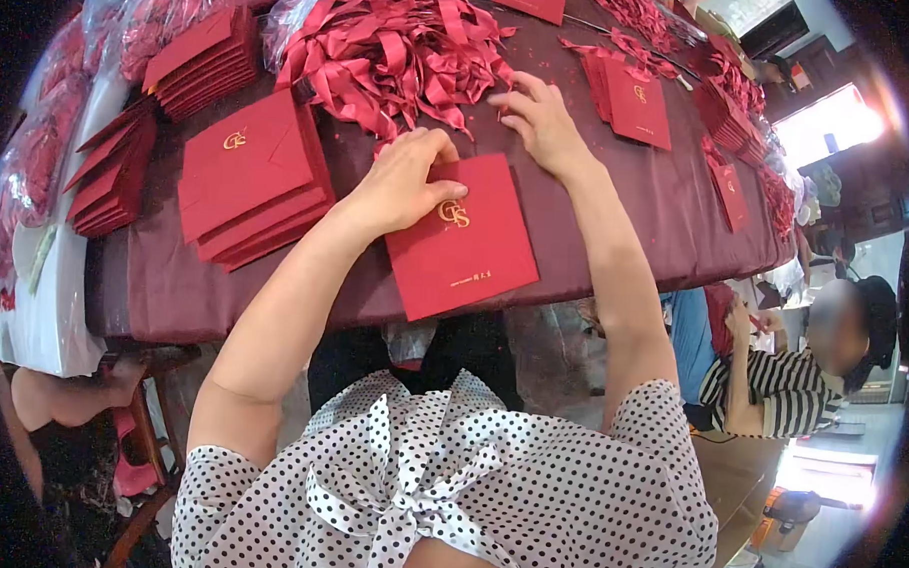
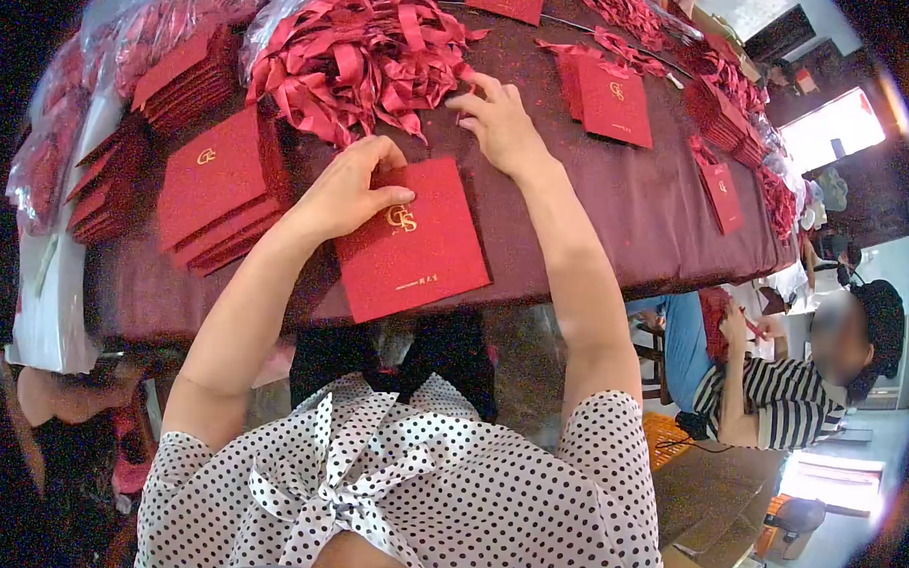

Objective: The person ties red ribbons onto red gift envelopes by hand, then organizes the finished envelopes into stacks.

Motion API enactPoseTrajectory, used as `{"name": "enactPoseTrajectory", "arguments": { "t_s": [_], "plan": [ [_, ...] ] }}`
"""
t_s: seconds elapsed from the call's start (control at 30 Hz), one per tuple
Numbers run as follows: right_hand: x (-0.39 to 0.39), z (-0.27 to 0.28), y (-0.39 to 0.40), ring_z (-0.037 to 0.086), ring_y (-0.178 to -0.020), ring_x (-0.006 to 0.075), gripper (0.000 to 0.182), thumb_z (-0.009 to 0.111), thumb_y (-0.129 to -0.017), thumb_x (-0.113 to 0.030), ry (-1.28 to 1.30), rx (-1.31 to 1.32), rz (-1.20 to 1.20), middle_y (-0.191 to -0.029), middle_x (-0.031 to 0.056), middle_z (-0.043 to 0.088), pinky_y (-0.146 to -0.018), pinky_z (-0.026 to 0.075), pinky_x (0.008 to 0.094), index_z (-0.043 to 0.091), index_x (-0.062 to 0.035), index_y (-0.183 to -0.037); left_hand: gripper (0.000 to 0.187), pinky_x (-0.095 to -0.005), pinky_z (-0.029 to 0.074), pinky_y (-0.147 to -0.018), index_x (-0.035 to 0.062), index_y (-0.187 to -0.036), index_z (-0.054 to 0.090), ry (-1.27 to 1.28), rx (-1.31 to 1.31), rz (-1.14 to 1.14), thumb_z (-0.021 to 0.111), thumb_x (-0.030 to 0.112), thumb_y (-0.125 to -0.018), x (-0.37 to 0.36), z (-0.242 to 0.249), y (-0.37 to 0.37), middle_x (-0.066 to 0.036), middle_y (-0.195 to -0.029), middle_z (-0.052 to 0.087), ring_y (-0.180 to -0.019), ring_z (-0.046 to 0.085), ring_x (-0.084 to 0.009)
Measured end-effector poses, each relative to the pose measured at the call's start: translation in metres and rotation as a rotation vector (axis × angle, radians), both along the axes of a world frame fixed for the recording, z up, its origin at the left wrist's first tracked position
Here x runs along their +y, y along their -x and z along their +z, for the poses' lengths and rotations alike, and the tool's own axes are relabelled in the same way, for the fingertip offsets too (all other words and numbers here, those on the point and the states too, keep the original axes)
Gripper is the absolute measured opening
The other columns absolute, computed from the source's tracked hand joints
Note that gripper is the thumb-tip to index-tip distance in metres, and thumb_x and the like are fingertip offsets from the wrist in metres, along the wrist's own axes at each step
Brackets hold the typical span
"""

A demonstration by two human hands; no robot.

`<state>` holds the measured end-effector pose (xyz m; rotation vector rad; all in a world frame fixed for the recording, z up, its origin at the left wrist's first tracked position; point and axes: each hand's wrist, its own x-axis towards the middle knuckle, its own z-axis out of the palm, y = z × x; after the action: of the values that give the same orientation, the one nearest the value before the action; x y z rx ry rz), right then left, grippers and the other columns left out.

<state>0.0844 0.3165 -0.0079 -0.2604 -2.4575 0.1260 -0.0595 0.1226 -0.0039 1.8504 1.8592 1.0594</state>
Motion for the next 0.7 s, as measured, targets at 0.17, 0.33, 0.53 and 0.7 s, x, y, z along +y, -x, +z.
{"name": "enactPoseTrajectory", "arguments": {
  "t_s": [0.17,0.33,0.53,0.7],
  "plan": [
    [0.013,0.018,-0.016,0.058,-0.087,0.0176,0.006,0.063,-0.080,-0.013,0.169,0.151,-0.178,-0.090,0.0043,0.064,-0.081,0.044,0.0313,0.064,-0.0076,-0.083,0.037,-0.0357,0.046,-0.075,-0.0017,-0.092,0.054,0.110,-0.291,0.006,0.073,0.019,-0.068,-0.001,0.005,0.005,-0.016,-0.087,0.062,-0.083,0.060,-0.0263],
    [-0.031,0.086,-0.102,0.062,-0.081,0.0165,0.013,0.059,-0.086,-0.011,0.905,1.054,-0.045,-0.094,0.0099,0.063,-0.074,0.048,0.0272,0.058,0.0009,-0.092,0.028,-0.0292,0.044,-0.067,-0.0017,-0.087,0.055,0.105,-0.307,0.059,0.071,0.014,-0.071,-0.003,0.010,0.007,-0.007,-0.077,0.059,-0.073,0.055,-0.0139],
    [-0.089,0.052,-0.051,0.059,-0.076,0.0136,0.010,0.065,-0.079,-0.007,0.416,0.234,-0.087,-0.081,0.0064,0.063,-0.068,0.047,0.0259,0.065,-0.0032,-0.088,0.018,-0.0268,0.042,-0.057,-0.0020,-0.080,0.056,0.036,-0.416,0.040,0.067,0.010,-0.073,0.001,0.000,0.006,-0.006,-0.067,0.058,-0.062,0.053,-0.0103],
    [-0.110,0.029,-0.026,0.061,-0.074,0.0216,0.008,0.066,-0.077,-0.007,0.615,0.121,-0.123,-0.077,0.0094,0.061,-0.063,0.047,0.0300,0.065,-0.0044,-0.085,0.013,-0.0226,0.040,-0.068,0.0027,-0.082,0.053,0.151,-0.562,-0.013,0.064,0.005,-0.077,-0.003,0.007,0.009,0.003,-0.076,0.052,-0.073,0.049,-0.0072]
  ]
}}
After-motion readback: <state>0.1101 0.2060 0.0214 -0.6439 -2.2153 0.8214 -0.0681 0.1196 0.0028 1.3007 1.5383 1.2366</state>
